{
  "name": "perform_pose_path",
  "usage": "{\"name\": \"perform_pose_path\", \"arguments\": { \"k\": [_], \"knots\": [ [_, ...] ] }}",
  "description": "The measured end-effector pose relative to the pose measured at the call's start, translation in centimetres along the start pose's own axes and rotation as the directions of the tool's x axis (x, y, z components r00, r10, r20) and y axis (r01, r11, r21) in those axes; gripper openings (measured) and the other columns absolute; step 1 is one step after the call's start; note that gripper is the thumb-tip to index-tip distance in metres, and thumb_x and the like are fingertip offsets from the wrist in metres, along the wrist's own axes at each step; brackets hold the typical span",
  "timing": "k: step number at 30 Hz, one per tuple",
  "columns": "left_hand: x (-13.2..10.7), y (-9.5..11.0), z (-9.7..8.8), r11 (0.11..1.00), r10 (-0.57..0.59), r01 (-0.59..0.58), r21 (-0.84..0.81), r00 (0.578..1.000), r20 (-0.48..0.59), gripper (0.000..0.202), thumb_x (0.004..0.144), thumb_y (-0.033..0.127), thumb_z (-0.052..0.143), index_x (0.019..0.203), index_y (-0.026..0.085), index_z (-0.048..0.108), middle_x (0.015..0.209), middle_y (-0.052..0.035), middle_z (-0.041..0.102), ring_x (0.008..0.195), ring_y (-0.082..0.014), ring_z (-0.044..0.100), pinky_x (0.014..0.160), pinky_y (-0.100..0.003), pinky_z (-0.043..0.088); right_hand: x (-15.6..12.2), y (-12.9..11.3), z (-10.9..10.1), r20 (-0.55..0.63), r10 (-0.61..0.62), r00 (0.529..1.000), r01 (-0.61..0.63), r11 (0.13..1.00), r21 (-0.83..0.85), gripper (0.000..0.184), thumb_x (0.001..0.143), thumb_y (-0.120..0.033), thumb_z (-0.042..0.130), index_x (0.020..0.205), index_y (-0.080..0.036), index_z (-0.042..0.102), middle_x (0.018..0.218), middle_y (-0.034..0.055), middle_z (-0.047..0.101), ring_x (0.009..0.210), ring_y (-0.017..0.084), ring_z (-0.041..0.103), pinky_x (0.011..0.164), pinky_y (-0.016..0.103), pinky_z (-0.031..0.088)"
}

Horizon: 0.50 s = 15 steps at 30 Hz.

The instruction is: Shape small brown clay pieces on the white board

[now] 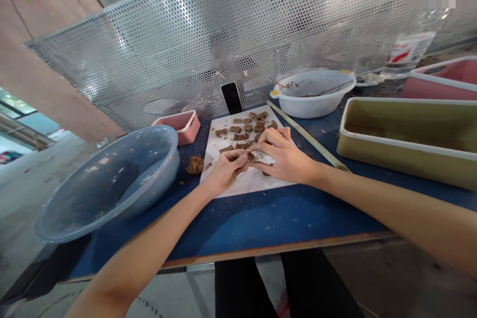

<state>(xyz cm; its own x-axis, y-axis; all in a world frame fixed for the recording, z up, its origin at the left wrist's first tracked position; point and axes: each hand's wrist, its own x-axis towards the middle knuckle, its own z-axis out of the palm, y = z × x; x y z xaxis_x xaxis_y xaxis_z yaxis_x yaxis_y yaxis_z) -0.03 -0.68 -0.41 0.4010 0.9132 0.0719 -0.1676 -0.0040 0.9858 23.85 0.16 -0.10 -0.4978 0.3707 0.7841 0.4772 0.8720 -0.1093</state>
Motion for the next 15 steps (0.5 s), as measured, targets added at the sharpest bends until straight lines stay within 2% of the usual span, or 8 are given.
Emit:
{"name": "perform_pose_path", "arguments": {
  "k": [5,9,15],
  "knots": [
    [0.08,-0.03,-0.2,0.999,0.01,-0.011,0.034,0.999,0.04,0.064,0.075,0.074,0.102,0.077,0.018,0.072,0.065,0.0052,0.048,0.063,-0.0097,0.034,0.063,-0.032,0.022,-0.04,-0.1,0.15,0.004,0.008,1.0,-0.008,1.0,0.005,0.019,0.112,-0.037,0.075,0.13,-0.032,0.082,0.102,0.0043,0.073,0.093,0.022,0.067,0.095,0.046,0.044],
    [0.09,-0.05,-0.1,1.0,0.004,-0.004,0.005,1.0,0.021,0.066,0.07,0.076,0.104,0.083,0.018,0.078,0.067,0.0054,0.048,0.063,-0.0095,0.032,0.063,-0.032,0.022,-0.24,0.07,0.33,-0.016,0.035,0.999,-0.035,0.999,-0.009,0.019,0.112,-0.036,0.075,0.129,-0.034,0.084,0.101,0.0043,0.074,0.093,0.022,0.067,0.094,0.046,0.045],
    [0.03,-0.11,0.05,0.996,-0.071,0.071,-0.056,0.997,-0.007,0.062,0.061,0.065,0.112,0.089,0.016,0.084,0.071,0.0038,0.054,0.065,-0.0078,0.034,0.063,-0.03,0.024,-0.21,0.09,0.28,-0.033,-0.023,0.999,0.022,0.999,-0.023,0.017,0.114,-0.036,0.073,0.128,-0.032,0.083,0.1,0.0033,0.073,0.092,0.021,0.066,0.095,0.046,0.043]
  ]
}}
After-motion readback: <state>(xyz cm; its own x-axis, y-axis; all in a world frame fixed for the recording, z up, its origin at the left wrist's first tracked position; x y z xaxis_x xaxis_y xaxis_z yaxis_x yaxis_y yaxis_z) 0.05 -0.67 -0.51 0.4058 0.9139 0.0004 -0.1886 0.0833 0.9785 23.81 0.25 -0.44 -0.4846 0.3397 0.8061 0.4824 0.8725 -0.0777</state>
